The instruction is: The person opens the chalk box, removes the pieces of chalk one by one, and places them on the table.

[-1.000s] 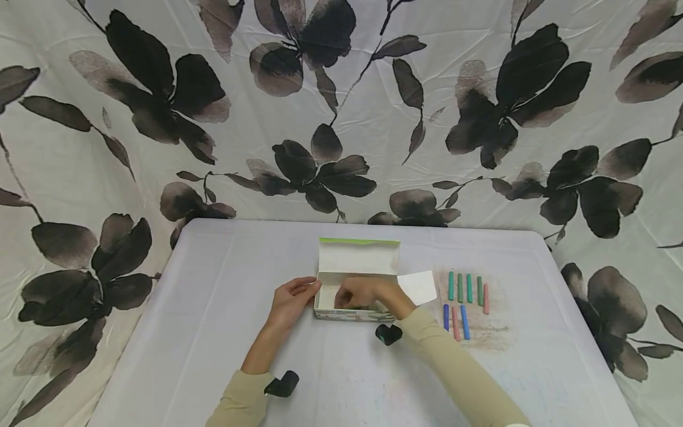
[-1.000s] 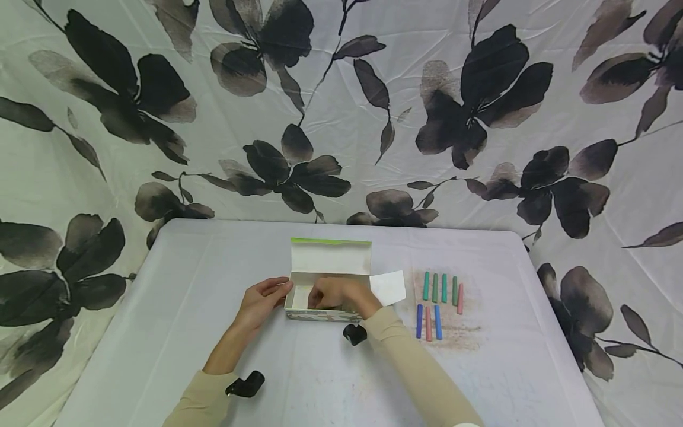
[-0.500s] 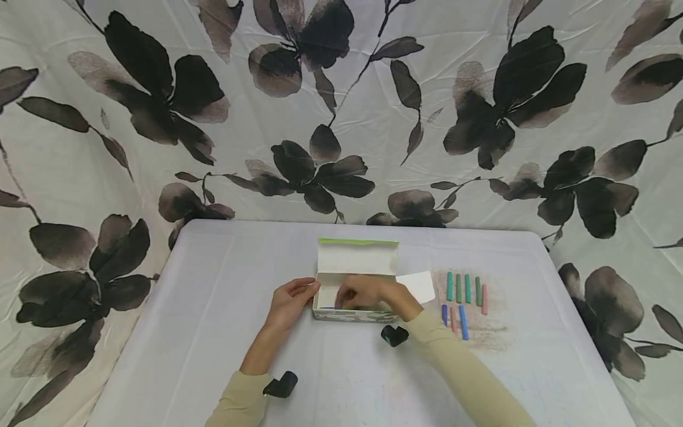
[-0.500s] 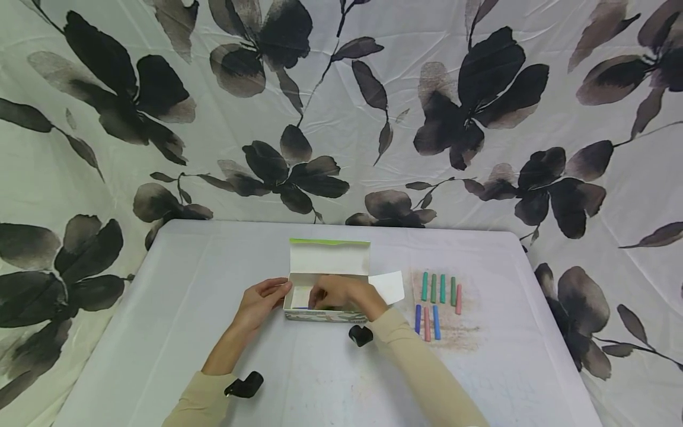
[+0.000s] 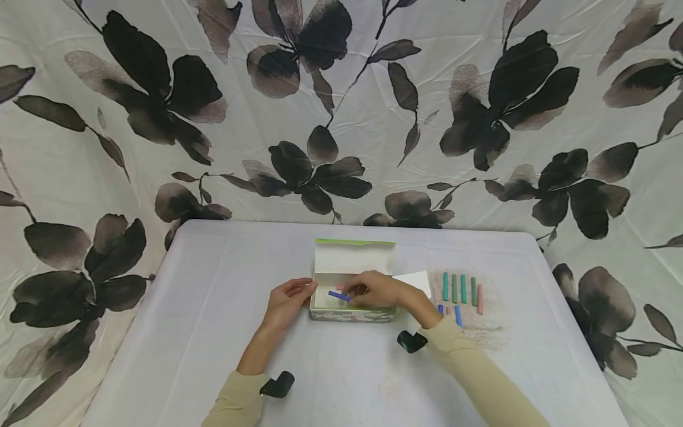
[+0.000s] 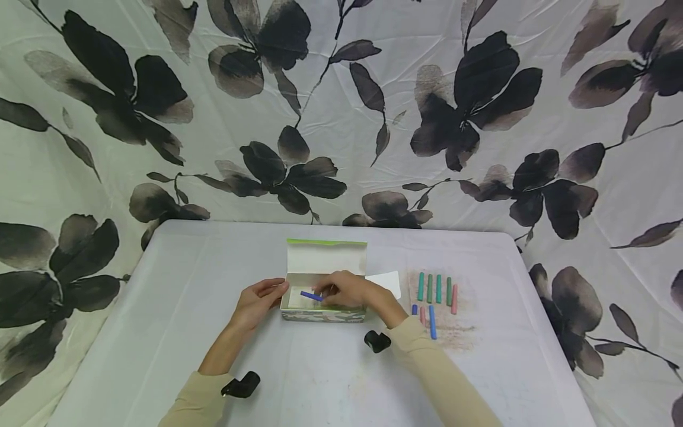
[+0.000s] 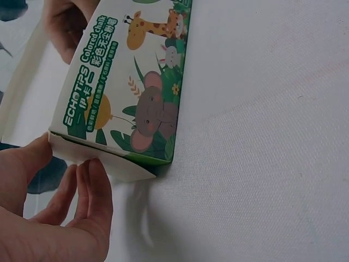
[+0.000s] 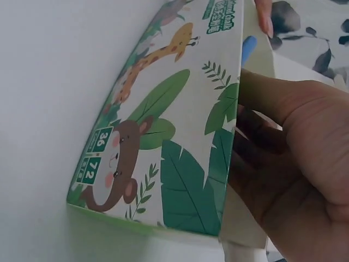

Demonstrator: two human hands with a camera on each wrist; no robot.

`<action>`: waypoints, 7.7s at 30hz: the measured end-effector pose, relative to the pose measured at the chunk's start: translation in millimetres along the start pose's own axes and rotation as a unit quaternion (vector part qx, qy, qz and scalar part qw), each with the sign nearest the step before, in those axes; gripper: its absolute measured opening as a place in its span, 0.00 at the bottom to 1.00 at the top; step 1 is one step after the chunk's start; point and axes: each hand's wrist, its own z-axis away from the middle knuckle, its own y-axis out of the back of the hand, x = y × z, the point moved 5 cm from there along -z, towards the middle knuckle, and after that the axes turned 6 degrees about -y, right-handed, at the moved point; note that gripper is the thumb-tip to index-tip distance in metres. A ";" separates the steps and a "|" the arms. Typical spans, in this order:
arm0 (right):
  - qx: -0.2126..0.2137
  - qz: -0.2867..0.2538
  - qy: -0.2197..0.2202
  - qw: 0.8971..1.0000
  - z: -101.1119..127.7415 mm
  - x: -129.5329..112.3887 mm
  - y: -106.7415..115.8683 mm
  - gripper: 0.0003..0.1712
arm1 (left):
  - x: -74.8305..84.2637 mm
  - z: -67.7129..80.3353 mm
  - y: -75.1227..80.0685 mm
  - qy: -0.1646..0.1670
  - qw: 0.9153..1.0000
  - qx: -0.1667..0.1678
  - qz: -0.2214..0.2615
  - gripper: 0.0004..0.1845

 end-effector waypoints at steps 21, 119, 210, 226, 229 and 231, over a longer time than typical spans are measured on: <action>0.088 -0.109 0.014 0.990 50.1 13.5 28.7 0.15 | -2.0 -2.6 -0.5 0.006 1.000 -0.005 -0.001 0.22; 0.332 -0.088 -0.243 0.907 204.8 108.8 45.4 0.19 | -3.7 -4.5 -1.0 0.012 1.000 -0.006 -0.023 0.23; 0.091 0.179 -0.076 0.977 6.6 -10.3 -11.8 0.12 | 1.7 1.3 -0.4 0.007 1.000 -0.005 -0.002 0.23; 0.129 0.485 -0.011 0.865 -15.8 -17.7 -26.0 0.10 | -0.7 0.7 -0.5 0.001 1.000 -0.005 0.004 0.24; 0.123 0.509 -0.004 0.852 -20.0 -19.2 -28.0 0.08 | -1.6 0.2 0.6 0.003 1.000 -0.003 0.001 0.23; 0.118 0.516 -0.001 0.848 -21.5 -20.4 -28.7 0.08 | -1.6 -0.1 1.3 0.004 1.000 -0.002 -0.002 0.23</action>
